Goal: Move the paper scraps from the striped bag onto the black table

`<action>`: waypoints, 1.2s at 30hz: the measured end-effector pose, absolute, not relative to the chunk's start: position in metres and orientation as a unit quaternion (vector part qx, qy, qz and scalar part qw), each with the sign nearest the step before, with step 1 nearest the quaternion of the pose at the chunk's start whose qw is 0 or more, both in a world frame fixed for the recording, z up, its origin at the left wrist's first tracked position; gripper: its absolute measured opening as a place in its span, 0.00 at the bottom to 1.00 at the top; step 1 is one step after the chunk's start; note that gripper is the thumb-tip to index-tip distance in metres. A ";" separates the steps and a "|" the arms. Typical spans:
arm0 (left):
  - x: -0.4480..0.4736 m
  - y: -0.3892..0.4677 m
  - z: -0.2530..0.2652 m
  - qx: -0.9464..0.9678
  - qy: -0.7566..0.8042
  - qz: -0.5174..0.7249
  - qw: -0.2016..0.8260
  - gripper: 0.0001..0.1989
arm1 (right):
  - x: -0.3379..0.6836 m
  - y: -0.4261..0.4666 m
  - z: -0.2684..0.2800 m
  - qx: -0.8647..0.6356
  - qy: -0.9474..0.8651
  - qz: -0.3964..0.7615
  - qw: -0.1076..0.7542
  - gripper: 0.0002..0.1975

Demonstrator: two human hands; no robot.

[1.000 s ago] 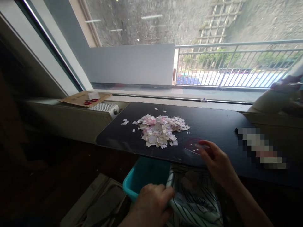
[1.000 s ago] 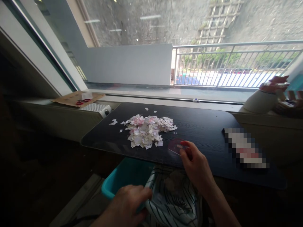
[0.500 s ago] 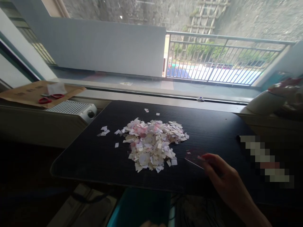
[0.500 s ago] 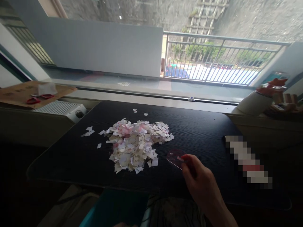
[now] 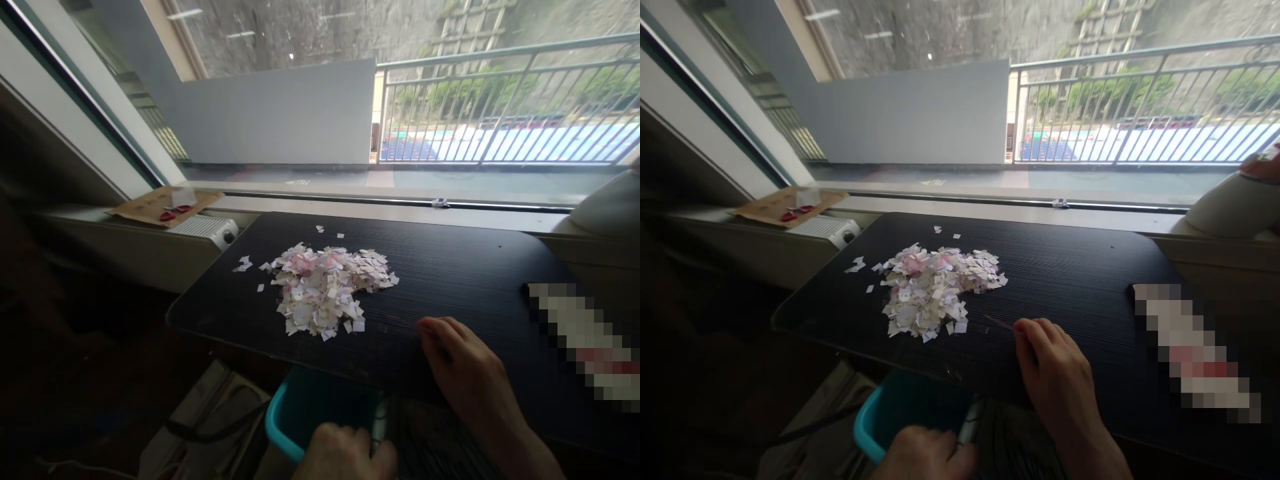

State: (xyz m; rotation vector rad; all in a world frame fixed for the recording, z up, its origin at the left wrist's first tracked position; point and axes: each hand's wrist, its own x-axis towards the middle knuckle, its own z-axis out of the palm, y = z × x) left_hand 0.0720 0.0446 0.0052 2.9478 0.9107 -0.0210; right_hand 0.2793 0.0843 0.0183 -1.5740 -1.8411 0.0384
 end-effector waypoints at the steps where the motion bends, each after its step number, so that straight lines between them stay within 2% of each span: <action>1: 0.074 0.043 0.005 0.952 0.303 -0.018 0.025 0.12 | 0.278 0.082 0.018 -0.595 -0.724 0.018 0.348 0.06; 6: 0.081 0.036 0.006 0.940 0.330 -0.071 0.052 0.07 | 0.269 0.061 0.020 -0.526 -0.775 0.070 0.344 0.05; 12: 0.089 0.041 0.017 0.929 0.322 -0.142 0.117 0.02 | 0.274 0.062 0.015 -0.591 -0.724 0.001 0.356 0.05; 18: 0.085 0.048 0.023 0.937 0.299 -0.103 0.148 0.05 | 0.265 0.048 0.015 -0.528 -0.778 0.071 0.334 0.06; 23: 0.080 0.046 0.025 0.939 0.294 -0.087 0.158 0.05 | 0.263 0.046 0.020 -0.562 -0.751 0.035 0.346 0.05; 29: 0.078 0.042 0.027 0.933 0.314 -0.067 0.163 0.07 | 0.257 0.038 0.020 -0.518 -0.787 0.071 0.328 0.06; 33: 0.077 0.039 0.030 0.935 0.313 -0.076 0.149 0.06 | 0.255 0.039 0.022 -0.549 -0.758 0.032 0.349 0.05; 36: 0.069 0.034 0.029 0.941 0.310 -0.058 0.125 0.05 | 0.249 0.038 0.025 -0.536 -0.778 0.055 0.324 0.06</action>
